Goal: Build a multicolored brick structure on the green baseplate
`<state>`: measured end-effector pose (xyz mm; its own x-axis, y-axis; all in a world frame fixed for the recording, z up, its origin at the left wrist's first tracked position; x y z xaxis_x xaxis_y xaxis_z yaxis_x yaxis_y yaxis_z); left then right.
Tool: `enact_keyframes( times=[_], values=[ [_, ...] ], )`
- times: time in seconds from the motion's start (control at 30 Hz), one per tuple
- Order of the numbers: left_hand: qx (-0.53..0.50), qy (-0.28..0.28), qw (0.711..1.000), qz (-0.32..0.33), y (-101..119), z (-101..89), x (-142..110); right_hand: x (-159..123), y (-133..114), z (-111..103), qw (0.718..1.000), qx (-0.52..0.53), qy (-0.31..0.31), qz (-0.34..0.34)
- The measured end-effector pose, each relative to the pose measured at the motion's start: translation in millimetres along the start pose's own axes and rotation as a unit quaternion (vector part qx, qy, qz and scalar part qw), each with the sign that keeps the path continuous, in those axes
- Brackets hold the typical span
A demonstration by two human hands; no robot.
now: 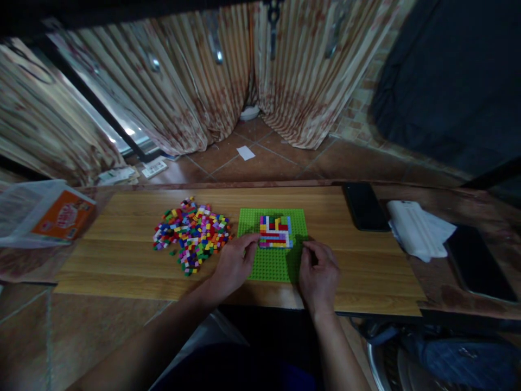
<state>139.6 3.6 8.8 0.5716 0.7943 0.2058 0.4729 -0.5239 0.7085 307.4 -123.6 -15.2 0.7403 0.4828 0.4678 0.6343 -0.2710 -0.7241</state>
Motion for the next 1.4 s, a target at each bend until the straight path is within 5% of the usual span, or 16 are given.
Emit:
enact_keyframes(
  times=[0.27,0.67,1.2,1.4],
  values=[
    [-0.024,-0.006,0.997,-0.075,14,-9.2,-9,0,0,0,1.000,-0.009,-0.003,0.009],
    [0.094,-0.051,0.987,0.119,23,12.0,-28,0,2,2,1.000,-0.009,-0.006,0.019],
    [0.164,-0.071,0.975,0.131,19,24.0,-34,0,1,1,1.000,-0.027,-0.013,0.005],
    [0.094,-0.079,0.986,0.112,18,14.2,-29,2,6,3,0.998,-0.020,-0.047,0.021]
  ],
)
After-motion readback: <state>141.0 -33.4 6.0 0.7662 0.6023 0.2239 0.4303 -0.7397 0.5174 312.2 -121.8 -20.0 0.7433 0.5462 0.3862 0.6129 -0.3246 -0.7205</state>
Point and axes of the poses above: each hand's wrist, its own x-axis towards the middle knuckle, its own z-axis out of the palm, y = z × x, the point moved 6 cm from there along x, towards the middle knuckle, and after that the axes turned 6 degrees about y, right-handed, at the moved point
